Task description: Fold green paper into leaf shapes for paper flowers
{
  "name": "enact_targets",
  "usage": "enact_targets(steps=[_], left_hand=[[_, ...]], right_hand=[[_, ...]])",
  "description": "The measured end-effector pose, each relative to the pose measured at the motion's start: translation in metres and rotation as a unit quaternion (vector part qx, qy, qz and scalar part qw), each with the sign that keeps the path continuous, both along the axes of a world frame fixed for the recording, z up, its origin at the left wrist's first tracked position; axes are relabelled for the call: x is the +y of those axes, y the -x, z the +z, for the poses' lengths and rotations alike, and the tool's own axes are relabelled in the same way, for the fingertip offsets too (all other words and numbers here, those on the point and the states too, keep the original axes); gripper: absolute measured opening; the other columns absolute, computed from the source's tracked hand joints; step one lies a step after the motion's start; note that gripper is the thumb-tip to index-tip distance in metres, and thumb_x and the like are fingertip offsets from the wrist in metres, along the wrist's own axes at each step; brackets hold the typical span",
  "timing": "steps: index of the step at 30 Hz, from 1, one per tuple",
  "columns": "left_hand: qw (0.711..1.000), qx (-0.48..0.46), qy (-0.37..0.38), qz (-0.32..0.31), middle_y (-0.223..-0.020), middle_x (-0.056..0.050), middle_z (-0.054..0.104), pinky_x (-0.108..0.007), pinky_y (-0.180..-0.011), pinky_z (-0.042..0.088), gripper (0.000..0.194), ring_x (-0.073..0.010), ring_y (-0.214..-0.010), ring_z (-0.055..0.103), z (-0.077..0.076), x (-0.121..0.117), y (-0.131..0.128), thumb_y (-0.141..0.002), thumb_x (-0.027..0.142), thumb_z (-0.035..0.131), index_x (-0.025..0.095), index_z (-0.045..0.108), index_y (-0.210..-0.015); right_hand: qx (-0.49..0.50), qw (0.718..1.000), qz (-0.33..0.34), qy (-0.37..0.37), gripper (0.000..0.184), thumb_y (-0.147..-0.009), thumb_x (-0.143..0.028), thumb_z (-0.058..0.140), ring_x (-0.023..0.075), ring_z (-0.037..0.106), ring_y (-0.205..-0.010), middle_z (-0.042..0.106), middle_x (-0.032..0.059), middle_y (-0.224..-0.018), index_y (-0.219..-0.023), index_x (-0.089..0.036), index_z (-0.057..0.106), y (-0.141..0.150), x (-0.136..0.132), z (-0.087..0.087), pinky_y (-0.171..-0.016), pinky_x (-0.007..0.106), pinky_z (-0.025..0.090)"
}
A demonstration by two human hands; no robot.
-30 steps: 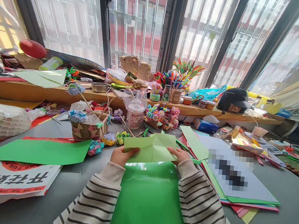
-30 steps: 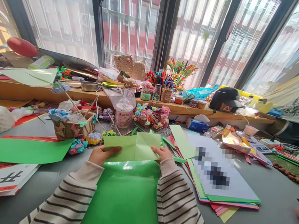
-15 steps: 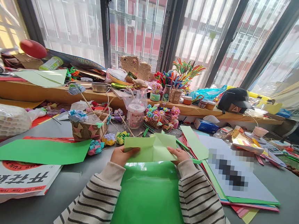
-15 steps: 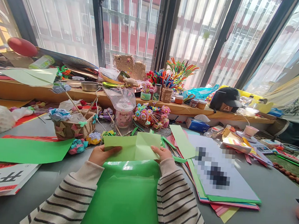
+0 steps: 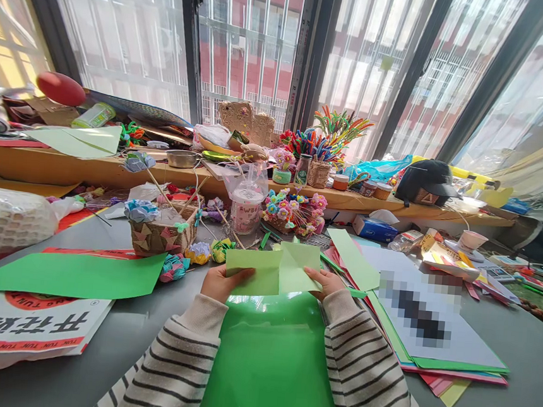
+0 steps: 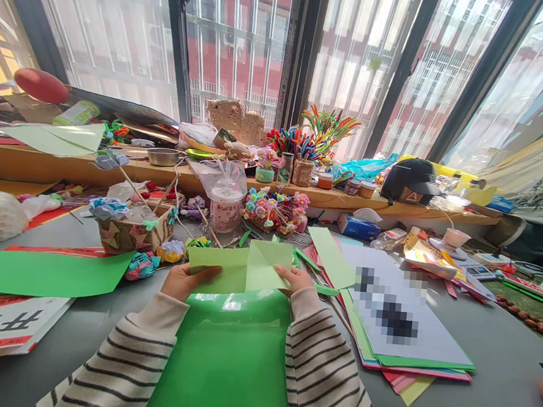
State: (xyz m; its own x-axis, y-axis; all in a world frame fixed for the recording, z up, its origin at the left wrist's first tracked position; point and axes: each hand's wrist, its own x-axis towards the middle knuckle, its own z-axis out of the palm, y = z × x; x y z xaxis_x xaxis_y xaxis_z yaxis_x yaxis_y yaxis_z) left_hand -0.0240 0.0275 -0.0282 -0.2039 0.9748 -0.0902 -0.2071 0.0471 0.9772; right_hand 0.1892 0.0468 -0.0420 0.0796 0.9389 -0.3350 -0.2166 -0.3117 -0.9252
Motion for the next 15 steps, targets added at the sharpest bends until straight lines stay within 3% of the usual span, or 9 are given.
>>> enact_targets(steps=[15], left_hand=[[1.0,0.011,-0.003,0.01,-0.052,-0.001,0.064,-0.023,-0.048,0.046,0.022,-0.0138,-0.048,0.056,0.0054,-0.0037,-0.0018,-0.035,0.02,0.07,0.014,0.063,-0.055]], right_hand=[[-0.001,1.0,-0.012,0.011,0.014,-0.052,-0.025,0.062,0.0143,0.054,-0.062,0.06,0.0021,-0.067,-0.064,-0.018,0.058,0.0029,-0.0044,0.0057,-0.046,0.024,0.047]])
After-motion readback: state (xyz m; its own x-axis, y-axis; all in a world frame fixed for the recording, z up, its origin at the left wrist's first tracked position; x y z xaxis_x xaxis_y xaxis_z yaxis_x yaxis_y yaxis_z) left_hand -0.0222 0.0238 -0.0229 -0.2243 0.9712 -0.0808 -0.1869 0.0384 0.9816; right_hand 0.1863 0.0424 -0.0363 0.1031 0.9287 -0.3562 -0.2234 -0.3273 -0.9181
